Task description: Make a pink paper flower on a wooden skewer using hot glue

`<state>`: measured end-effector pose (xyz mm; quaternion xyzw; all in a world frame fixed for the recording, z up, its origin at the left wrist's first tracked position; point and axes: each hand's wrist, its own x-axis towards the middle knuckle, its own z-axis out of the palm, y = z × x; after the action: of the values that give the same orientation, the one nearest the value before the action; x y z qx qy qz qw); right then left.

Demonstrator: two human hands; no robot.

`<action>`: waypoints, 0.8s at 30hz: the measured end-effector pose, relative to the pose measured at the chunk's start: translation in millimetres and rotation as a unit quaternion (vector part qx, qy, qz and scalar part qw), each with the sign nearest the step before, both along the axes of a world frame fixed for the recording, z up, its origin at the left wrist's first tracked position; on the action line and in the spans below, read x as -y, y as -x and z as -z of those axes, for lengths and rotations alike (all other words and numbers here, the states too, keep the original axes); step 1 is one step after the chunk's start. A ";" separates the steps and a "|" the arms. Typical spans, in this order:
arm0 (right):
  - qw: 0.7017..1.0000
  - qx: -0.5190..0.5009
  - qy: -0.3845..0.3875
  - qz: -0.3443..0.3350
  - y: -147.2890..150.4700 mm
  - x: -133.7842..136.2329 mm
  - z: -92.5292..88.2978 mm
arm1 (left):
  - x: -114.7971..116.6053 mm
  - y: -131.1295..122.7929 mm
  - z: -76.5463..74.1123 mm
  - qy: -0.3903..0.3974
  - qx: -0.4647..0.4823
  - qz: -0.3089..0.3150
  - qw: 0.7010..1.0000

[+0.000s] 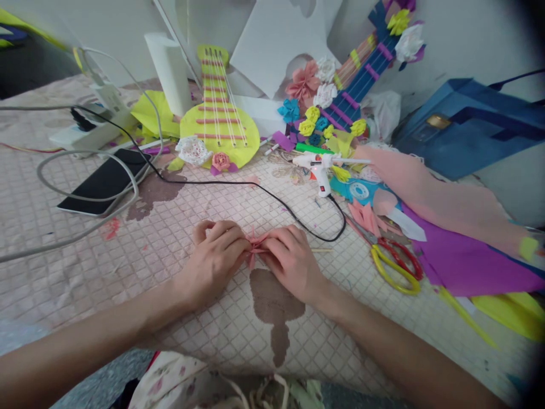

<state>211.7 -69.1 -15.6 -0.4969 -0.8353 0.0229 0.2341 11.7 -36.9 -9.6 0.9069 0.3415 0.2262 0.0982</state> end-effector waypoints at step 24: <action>0.999 0.011 0.051 -0.005 -31.8 8.1 -4.9 | -1.4 -0.3 -4.8 0.017 0.003 -0.001 1.000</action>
<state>243.5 -77.1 -10.7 -0.5045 -0.8378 0.0609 0.1995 12.1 -35.5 -4.9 0.9041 0.3463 0.2231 0.1141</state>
